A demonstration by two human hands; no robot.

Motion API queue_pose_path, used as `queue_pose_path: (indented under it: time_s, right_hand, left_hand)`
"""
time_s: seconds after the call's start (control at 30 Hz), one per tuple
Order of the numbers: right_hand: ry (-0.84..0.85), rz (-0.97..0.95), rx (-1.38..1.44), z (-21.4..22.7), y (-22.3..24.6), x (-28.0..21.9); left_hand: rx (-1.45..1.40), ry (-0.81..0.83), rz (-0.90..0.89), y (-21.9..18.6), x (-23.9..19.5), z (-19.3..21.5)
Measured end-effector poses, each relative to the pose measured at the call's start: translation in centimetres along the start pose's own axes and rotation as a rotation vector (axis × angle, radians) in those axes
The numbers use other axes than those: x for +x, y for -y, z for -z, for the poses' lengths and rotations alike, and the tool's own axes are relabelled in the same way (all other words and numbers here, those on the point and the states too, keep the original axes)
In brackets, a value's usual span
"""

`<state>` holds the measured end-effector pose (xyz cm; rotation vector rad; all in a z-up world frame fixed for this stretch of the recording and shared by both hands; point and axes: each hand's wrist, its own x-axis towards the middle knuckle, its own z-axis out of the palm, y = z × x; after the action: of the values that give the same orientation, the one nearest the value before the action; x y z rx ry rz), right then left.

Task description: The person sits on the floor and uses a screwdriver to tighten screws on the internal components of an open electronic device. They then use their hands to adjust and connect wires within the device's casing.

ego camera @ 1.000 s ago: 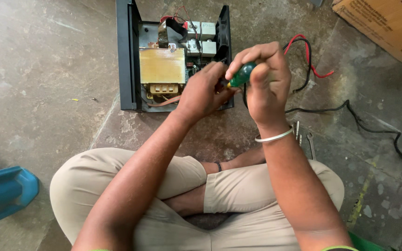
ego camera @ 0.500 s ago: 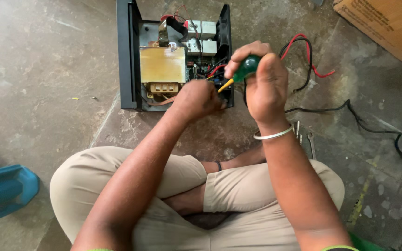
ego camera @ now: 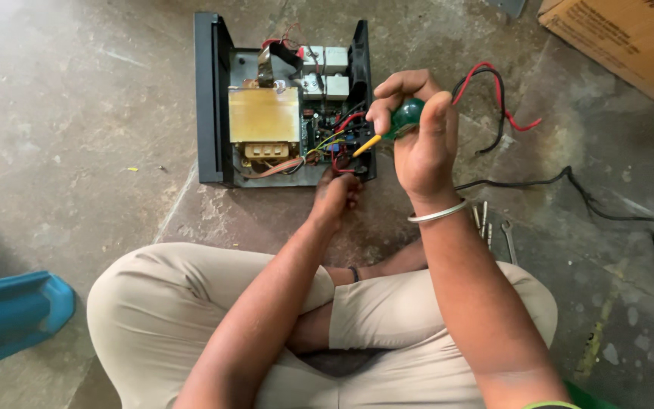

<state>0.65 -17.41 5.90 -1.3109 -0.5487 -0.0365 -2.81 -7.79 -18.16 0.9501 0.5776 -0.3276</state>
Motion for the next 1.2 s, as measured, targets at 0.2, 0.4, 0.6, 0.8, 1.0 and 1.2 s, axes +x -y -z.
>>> queue_pose_path:
  time_s: [0.2,0.4,0.6,0.8,1.0,1.2]
  right_hand:
    - [0.002,-0.003,0.021,-0.2,-0.4,0.3]
    - [-0.036,0.013,0.117,-0.8,-1.6,0.0]
    - [-0.084,-0.015,0.184,0.0,-2.0,0.3]
    - [-0.088,-0.02,0.231,-0.1,-2.5,0.2]
    - [-0.122,-0.016,0.272,0.3,-2.7,0.2]
    - [-0.255,-0.094,0.404,1.5,-2.8,0.7]
  left_hand:
    - [-0.103,0.02,0.127,0.5,1.6,1.0]
    - [-0.139,0.055,0.116,0.7,1.5,0.4]
    - [-0.14,-0.004,0.108,0.4,1.2,0.4]
    - [-0.318,0.056,0.219,1.5,2.9,1.2]
    - [-0.386,0.036,0.216,3.3,4.3,2.0]
    - [-0.359,-0.119,0.205,4.3,3.5,2.2]
